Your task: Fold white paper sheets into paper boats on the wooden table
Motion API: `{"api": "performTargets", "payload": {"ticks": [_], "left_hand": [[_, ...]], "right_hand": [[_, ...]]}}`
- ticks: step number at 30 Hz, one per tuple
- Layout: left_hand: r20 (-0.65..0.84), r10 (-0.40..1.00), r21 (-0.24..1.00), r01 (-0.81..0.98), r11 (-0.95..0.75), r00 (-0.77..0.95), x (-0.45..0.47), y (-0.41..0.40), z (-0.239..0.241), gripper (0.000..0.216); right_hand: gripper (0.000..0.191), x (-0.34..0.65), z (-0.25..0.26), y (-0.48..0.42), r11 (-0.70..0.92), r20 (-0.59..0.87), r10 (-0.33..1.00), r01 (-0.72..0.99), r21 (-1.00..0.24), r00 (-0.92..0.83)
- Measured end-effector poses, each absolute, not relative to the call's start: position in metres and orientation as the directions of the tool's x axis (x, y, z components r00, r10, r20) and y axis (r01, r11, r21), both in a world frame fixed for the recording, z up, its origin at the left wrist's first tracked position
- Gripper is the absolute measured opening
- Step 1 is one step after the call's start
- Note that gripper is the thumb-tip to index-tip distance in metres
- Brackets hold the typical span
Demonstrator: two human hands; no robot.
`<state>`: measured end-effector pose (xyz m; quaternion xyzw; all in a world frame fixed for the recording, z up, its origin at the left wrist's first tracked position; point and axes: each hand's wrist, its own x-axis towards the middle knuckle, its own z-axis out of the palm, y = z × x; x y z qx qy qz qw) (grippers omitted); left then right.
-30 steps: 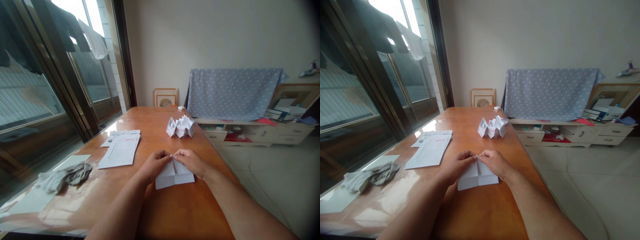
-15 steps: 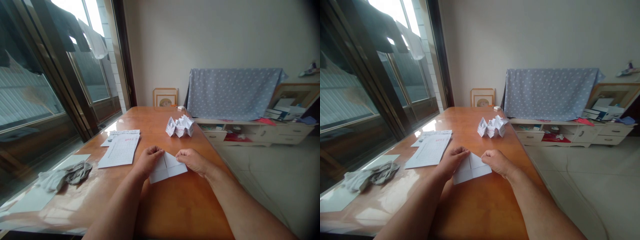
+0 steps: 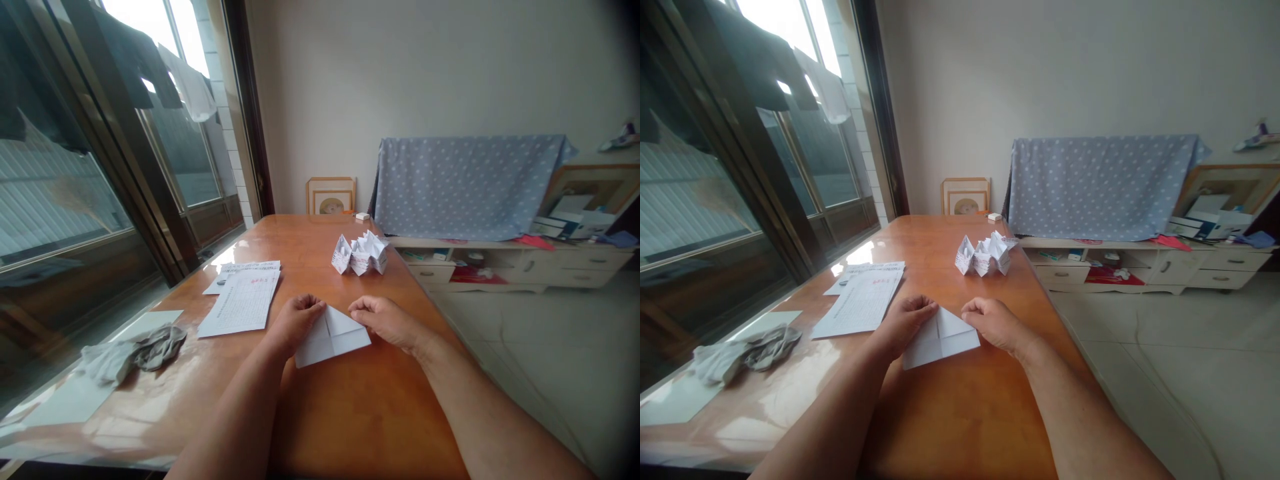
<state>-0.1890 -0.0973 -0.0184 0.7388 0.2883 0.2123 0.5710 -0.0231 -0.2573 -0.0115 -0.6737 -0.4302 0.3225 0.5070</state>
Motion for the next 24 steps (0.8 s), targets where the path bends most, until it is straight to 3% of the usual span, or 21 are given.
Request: {"api": "performTargets", "payload": {"ticks": [4,8,11,15,20,24], "left_hand": [[0.111,0.712,0.915,0.208,-0.345,0.693,-0.185,-0.105,-0.014,0.031],[0.273,0.664,0.806,0.211,-0.553,0.696,-0.184,-0.108,-0.013,0.017],[0.266,0.558,0.771,0.173,-0.612,0.786,-0.185,-0.107,-0.019,0.016],[0.258,0.422,0.69,0.14,-0.711,0.869,-0.186,-0.105,-0.027,0.023],[0.235,0.325,0.631,0.11,-0.768,0.916,-0.189,-0.105,-0.026,0.029],[0.231,0.312,0.611,0.112,-0.783,0.922,-0.191,-0.106,-0.021,0.03]], "right_hand": [[0.033,-0.027,-0.02,-0.254,-0.116,-0.013,0.904,0.216,-0.97,0.427],[0.027,-0.018,-0.03,-0.253,-0.199,-0.037,0.882,0.301,-0.933,0.469],[0.018,-0.012,-0.031,-0.254,-0.208,0.039,0.883,0.464,-0.861,0.468],[0.025,-0.011,-0.019,-0.26,-0.093,0.172,0.929,0.657,-0.748,0.328],[0.038,-0.015,0.002,-0.274,-0.006,0.09,0.992,0.767,-0.642,0.083],[0.046,-0.016,0.012,-0.282,-0.016,0.013,0.999,0.809,-0.587,0.029]]}}
